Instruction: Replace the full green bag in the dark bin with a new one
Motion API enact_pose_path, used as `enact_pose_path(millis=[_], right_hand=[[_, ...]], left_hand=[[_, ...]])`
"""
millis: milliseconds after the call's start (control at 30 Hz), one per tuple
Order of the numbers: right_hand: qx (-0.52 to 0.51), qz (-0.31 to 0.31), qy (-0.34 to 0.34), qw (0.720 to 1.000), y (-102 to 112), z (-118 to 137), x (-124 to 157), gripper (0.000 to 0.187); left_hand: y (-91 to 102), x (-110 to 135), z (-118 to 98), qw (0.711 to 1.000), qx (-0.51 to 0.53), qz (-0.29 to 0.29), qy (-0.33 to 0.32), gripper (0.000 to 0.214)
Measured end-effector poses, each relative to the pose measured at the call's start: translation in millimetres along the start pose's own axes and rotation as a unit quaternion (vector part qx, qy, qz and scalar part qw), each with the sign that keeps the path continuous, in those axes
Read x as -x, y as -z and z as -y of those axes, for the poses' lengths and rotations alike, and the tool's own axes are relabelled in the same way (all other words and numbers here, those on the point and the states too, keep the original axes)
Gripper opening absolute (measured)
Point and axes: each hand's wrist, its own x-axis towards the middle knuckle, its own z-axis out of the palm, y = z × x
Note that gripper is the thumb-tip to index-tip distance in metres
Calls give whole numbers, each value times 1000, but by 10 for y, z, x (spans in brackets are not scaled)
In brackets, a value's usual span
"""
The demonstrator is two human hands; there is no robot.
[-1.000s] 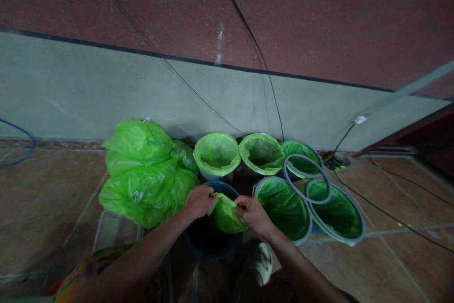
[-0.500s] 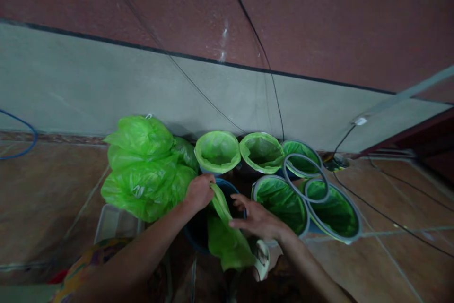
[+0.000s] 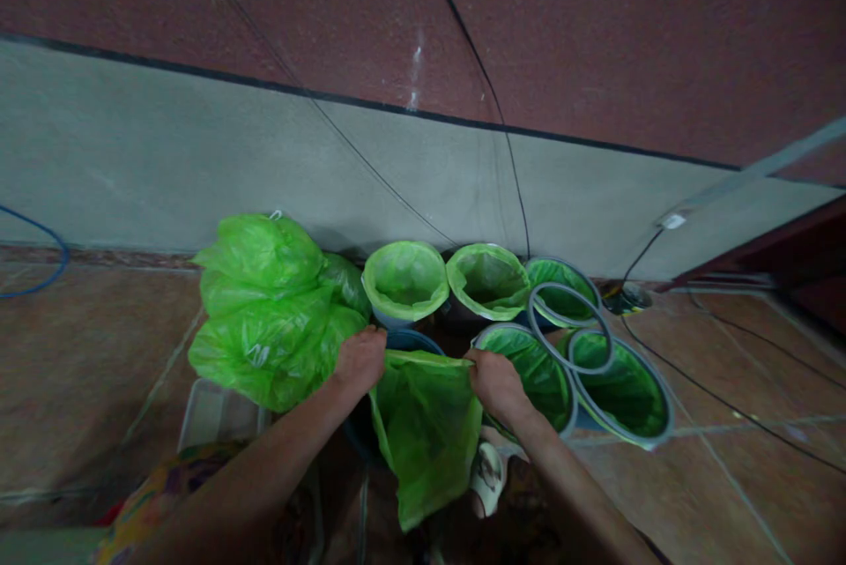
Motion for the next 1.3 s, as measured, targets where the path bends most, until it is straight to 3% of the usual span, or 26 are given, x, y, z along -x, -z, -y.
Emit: enact_pose_path(millis=[100,167,267,333,400,467,533,667,867,1033,1200,1300], right_hand=[[47,58,-35,997,69,-210,52,30],[29,71,-41,996,58,-216,91,33],[-6,16,2,1000,-34,-22,107,75],[-14,-33,46,998,-122,155,79,85],[-7,-53,73,996,-205,282,30,69],[16,-36,66,997,-267,320,-21,37],[39,-13,43,998,-296,276,-51,27],[59,14,57,997,-229,88,-15,29],[28,118,76,990,23,-75,118,22],[-18,84,52,995,9,-69,84,22],[-49,7,17,999,-102,80,-1,72],[-59,-8,59,996,-203,284,-19,66]], left_hand=[[52,11,103,1000,-1,6,6,29],[52,12,104,1000,5,5,-2,27],[-15,2,7,1000,16,-4,-22,24],[-72,-5,-84,999,24,-18,-44,25],[-104,-9,-156,997,31,-31,-65,28],[-100,-10,-184,996,36,-34,-73,30],[-72,-12,-164,997,33,-34,-66,31],[-19,-17,-56,999,-9,-13,-40,32],[-58,9,-50,999,-16,-2,-41,29],[-141,-6,-136,993,77,-39,-76,25],[-180,-49,-180,989,130,-25,-63,26],[-218,-46,-214,986,143,-10,-84,26]])
